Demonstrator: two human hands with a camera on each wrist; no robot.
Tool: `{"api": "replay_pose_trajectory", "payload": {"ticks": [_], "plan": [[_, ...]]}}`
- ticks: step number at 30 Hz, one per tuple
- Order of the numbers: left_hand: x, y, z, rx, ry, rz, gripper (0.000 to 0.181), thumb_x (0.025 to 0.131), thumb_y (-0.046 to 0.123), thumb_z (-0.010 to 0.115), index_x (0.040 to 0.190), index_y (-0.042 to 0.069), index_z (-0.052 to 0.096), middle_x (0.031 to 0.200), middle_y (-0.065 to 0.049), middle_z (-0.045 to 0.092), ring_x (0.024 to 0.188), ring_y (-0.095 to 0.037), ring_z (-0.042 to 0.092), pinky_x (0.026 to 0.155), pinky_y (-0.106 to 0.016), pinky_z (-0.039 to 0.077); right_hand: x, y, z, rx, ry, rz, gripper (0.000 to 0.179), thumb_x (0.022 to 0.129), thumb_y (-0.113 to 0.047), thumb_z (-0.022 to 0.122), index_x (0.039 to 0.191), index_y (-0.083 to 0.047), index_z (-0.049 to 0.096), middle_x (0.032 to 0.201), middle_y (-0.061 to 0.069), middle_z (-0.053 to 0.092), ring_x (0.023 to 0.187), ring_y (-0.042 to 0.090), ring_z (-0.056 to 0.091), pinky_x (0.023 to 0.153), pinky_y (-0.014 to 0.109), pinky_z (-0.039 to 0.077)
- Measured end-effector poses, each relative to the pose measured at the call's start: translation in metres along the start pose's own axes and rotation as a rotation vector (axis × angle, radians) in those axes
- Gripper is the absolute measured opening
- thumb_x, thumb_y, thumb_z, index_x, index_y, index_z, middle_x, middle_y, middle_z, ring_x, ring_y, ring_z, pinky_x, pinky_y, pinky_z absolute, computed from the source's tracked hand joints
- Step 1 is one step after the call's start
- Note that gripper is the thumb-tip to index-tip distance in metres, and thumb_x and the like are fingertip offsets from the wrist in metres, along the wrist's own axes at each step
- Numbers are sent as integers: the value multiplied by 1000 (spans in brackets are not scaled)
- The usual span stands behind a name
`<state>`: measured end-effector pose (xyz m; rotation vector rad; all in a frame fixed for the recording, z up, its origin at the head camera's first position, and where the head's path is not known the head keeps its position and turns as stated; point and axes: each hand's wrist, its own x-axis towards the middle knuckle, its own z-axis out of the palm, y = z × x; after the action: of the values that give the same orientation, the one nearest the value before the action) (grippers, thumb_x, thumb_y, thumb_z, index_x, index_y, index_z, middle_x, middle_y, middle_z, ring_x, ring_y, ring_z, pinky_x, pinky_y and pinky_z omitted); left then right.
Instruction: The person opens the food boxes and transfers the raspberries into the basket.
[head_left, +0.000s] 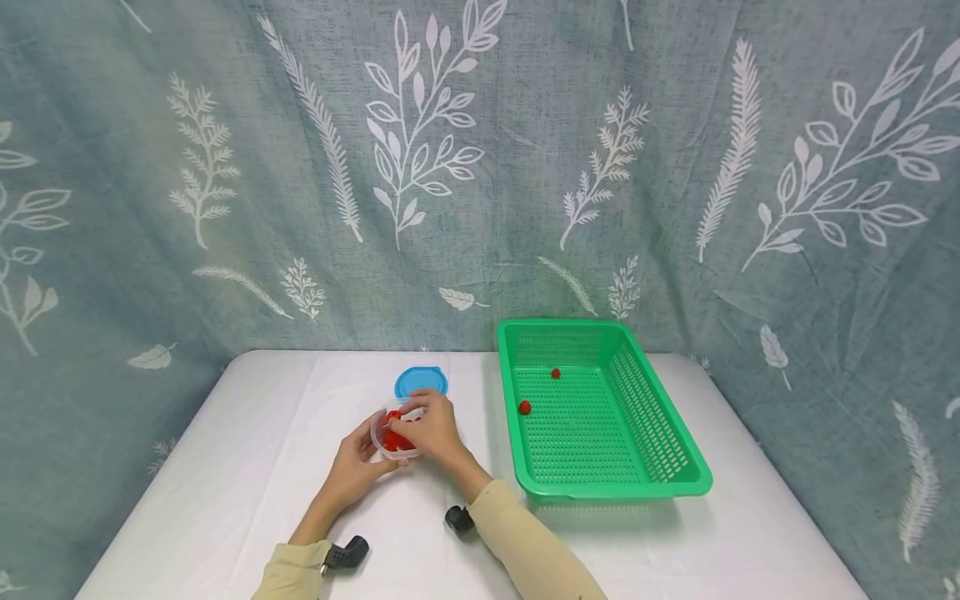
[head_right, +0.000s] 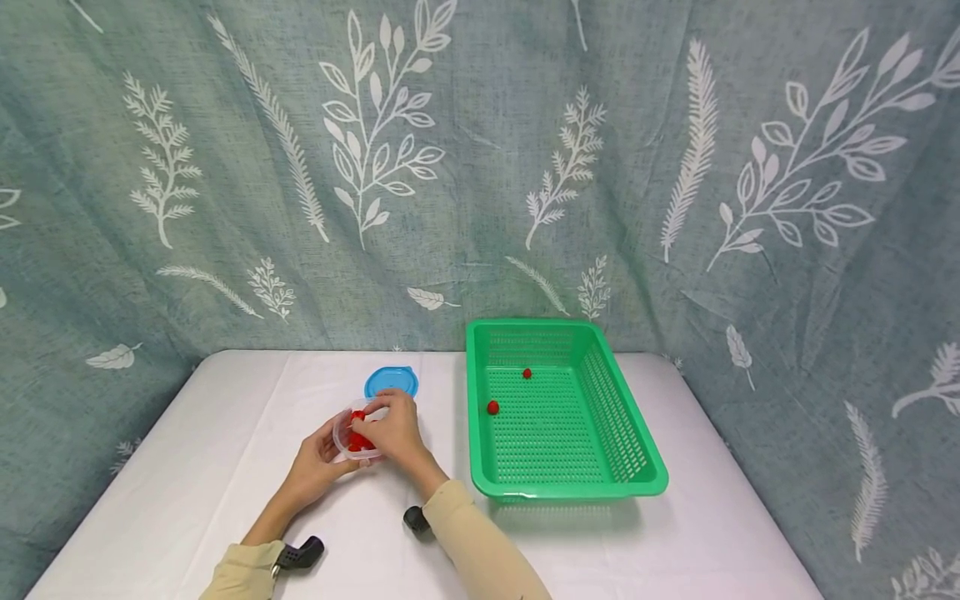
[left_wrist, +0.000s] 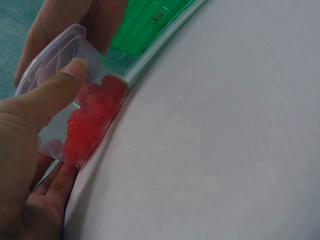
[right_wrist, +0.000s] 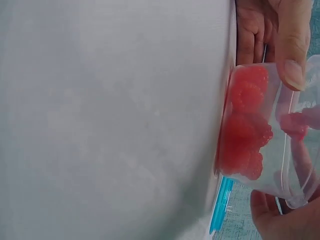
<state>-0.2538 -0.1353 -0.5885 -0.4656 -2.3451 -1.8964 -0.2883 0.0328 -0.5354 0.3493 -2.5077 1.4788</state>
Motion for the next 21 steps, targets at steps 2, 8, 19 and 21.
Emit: {"api": "replay_pose_trajectory", "payload": {"ticks": [2,8,19,21], "plan": [[0,0,0,-9,1,1,88,78,6,87,153,2,41,156,-18,46,145,-36,44,116,-42,37,-1,-2,-1,25,30,24,14,79,-20,84,83,-7,80,125,11,70,116,29,63,85,34,63],[0,2,-1,-20,2,3,87,79,3,86,153,2,41,151,-20,51,142,-38,46,116,-45,37,0,-1,-6,136,143,10,12,79,-16,84,86,-7,80,114,9,76,112,26,67,98,45,59],[-1,3,0,2,2,-5,87,80,5,85,154,2,39,151,-20,51,143,-39,46,115,-44,37,0,4,-11,303,244,-90,14,80,-11,82,91,-4,78,87,8,77,87,40,71,83,49,63],[-1,3,0,12,1,-18,87,81,6,85,155,2,39,152,-19,51,143,-38,45,115,-42,37,-1,3,-12,301,239,-93,15,81,-12,83,93,-4,78,89,8,77,87,39,71,82,48,64]]}}
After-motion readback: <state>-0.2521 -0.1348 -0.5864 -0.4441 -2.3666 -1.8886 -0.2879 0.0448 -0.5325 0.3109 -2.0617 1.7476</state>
